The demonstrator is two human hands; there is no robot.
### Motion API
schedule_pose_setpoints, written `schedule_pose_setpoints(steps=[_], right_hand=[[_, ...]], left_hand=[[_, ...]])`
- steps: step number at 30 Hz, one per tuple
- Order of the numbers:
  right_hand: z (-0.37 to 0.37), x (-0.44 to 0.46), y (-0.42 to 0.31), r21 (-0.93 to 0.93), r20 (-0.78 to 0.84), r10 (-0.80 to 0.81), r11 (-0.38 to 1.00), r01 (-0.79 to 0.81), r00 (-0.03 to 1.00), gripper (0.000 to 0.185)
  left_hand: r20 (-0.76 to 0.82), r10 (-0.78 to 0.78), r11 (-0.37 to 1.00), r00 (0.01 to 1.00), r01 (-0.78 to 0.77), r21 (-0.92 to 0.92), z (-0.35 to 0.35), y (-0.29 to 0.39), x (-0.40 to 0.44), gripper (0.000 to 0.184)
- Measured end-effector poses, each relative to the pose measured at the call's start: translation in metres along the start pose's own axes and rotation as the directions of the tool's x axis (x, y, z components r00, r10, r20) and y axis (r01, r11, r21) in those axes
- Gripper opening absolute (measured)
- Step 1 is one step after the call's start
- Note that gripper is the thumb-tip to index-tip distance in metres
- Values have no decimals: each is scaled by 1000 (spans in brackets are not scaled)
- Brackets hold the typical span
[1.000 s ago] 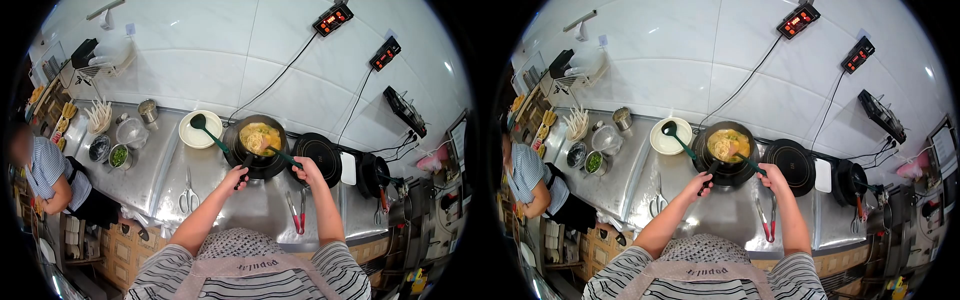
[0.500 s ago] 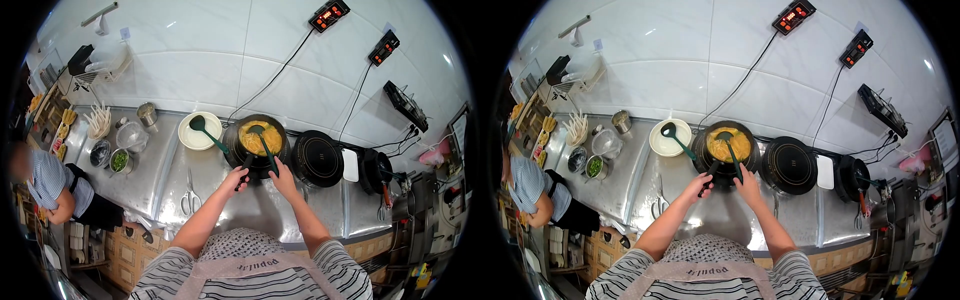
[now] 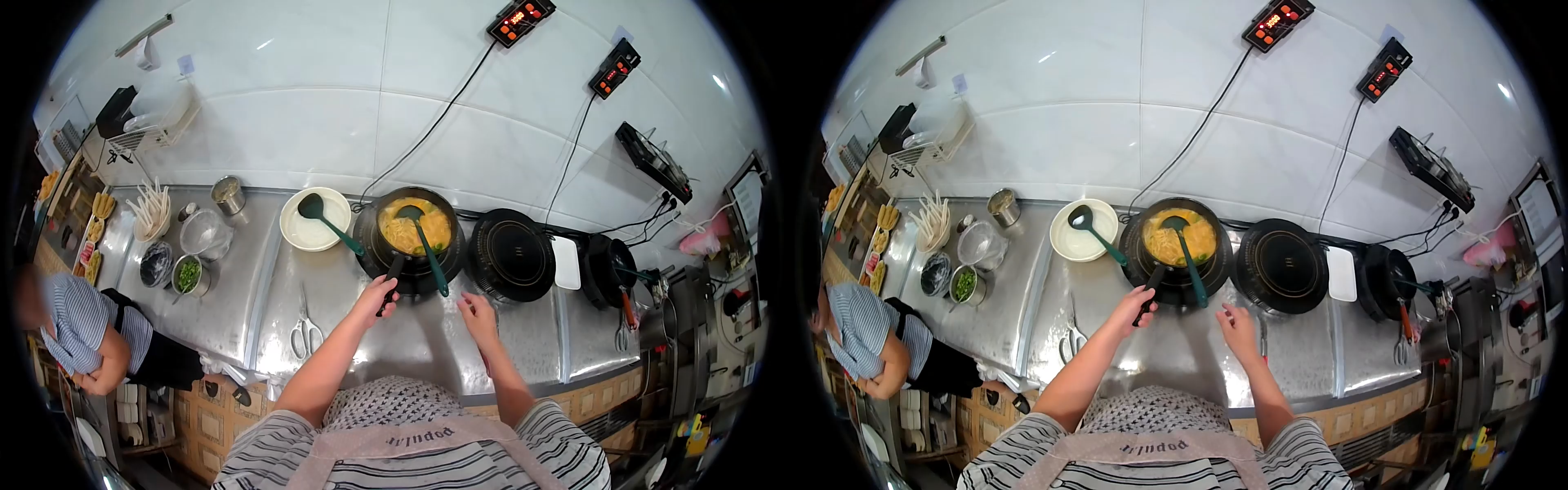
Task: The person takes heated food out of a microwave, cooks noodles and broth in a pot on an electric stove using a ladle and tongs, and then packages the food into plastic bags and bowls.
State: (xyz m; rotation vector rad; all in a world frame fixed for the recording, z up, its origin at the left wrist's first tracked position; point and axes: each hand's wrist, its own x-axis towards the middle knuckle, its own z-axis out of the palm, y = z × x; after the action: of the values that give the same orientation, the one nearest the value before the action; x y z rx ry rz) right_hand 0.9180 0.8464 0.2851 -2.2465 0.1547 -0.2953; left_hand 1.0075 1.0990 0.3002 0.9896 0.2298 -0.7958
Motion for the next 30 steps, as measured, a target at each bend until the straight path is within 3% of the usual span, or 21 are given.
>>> schedule_pose_setpoints(steps=[2, 4, 7, 10, 14, 17, 20, 23, 25, 26, 27, 28, 29, 30], right_hand=[[-20, 27, -16, -154, -10, -101, 983, 98, 995, 23], [-40, 69, -28, -307, -86, -408, 879, 365, 909, 24], [-83, 141, -81, -417, -92, -481, 814, 405, 872, 23], [-127, 221, -135, -558, -144, -643, 681, 474, 753, 29], [-177, 304, -225, -592, -224, -607, 706, 389, 762, 62], [-194, 339, -275, -630, -300, -411, 763, 145, 861, 77], [-195, 363, -285, -618, -351, -340, 784, 57, 872, 82], [-192, 382, -267, -660, -357, -408, 747, 83, 840, 84], [-192, 391, -254, -571, -404, -471, 800, 186, 785, 76], [-192, 391, -251, -539, -405, -491, 809, 232, 771, 70], [-195, 399, -239, -498, -392, -578, 788, 363, 716, 66], [-191, 409, -229, -550, -443, -735, 675, 492, 513, 66], [-194, 401, -238, -394, -421, -553, 825, 404, 718, 68], [-195, 407, -235, -460, -449, -575, 805, 375, 684, 70]], left_hand=[[3, 5, 1000, 1000, -5, 3, 0, -1, 1, 18], [23, 13, 1000, 1000, -13, 0, -3, -3, 3, 18], [30, 15, 999, 999, -17, 46, -2, -1, 0, 16], [60, 8, 1000, 998, -9, 21, -6, -2, 3, 17], [51, -23, 1000, 998, 22, 7, -7, -1, 3, 17], [54, -20, 1000, 998, 21, -8, -10, -5, 7, 18], [59, -41, 999, 997, 42, -14, -11, -5, 8, 19], [85, -69, 997, 994, 66, 43, -11, -5, 10, 19], [67, -58, 993, 996, 50, 106, -18, -7, 16, 17], [119, -71, 997, 990, 69, 21, -20, -4, 16, 16], [170, -72, 994, 983, 84, -65, -19, -4, 17, 16], [155, -69, 985, 985, 92, -143, -28, -15, 35, 18], [154, -81, 970, 985, 113, -215, -37, -22, 53, 20], [274, -107, 963, 956, 168, -209, -40, -15, 55, 18]])
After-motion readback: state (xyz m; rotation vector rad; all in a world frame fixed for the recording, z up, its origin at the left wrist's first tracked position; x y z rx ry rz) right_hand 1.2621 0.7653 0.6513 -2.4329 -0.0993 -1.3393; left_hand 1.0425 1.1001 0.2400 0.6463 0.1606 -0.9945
